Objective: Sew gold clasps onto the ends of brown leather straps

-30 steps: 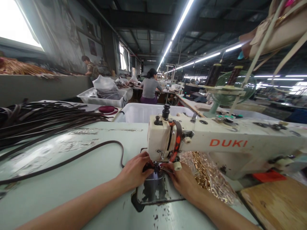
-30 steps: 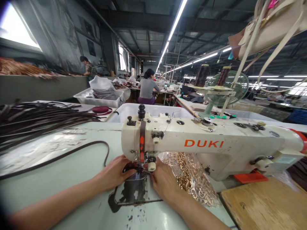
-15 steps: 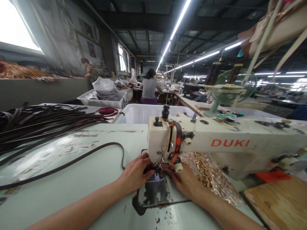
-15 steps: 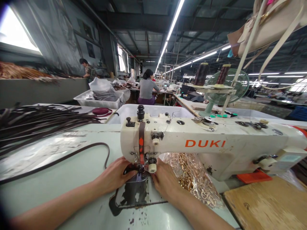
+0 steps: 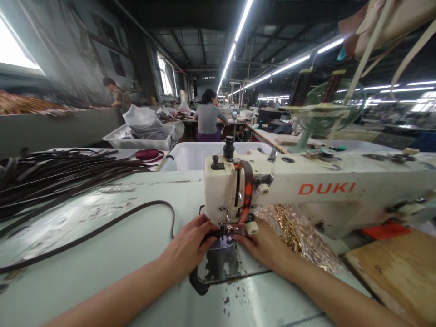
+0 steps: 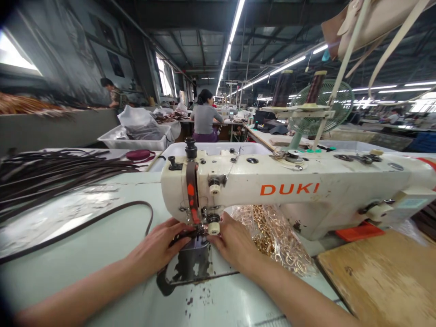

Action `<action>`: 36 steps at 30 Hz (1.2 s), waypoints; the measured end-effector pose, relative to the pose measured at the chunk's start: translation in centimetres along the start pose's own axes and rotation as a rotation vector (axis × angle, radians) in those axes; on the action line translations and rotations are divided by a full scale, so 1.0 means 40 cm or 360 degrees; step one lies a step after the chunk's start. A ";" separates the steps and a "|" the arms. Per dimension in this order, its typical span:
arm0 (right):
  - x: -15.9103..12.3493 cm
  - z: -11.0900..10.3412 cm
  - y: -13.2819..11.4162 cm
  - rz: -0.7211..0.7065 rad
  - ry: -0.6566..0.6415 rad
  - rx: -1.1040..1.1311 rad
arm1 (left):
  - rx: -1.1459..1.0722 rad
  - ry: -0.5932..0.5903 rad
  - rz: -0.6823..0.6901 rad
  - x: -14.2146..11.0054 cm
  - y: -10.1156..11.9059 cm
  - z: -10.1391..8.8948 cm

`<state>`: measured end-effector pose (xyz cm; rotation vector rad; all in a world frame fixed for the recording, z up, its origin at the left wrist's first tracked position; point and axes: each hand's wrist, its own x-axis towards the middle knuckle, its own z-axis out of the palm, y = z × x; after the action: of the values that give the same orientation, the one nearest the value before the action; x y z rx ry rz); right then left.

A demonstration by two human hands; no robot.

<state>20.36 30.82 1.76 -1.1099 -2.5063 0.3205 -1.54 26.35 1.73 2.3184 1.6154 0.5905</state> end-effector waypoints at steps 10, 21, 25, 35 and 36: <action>0.012 0.039 -0.018 0.0108 0.0089 -0.0281 | -0.0003 -0.0361 0.0173 -0.114 0.154 -0.001; -0.037 0.037 -0.049 -0.0092 0.0140 -0.0542 | -0.0243 -0.0056 -0.0264 -0.048 0.042 0.013; -0.037 0.066 -0.053 -0.0171 0.0080 -0.0540 | -0.0206 -0.0088 -0.0311 -0.046 0.046 0.011; -0.030 0.068 -0.055 -0.0264 0.0043 -0.0640 | 0.0058 -0.0079 -0.0267 -0.056 0.068 0.005; -0.028 0.067 -0.056 -0.0275 0.0041 -0.0644 | 0.0070 -0.0077 -0.0264 -0.056 0.070 0.004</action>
<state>18.41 28.36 -0.12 -1.0136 -2.6902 -0.2587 0.18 23.26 2.38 2.1827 1.7923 0.4630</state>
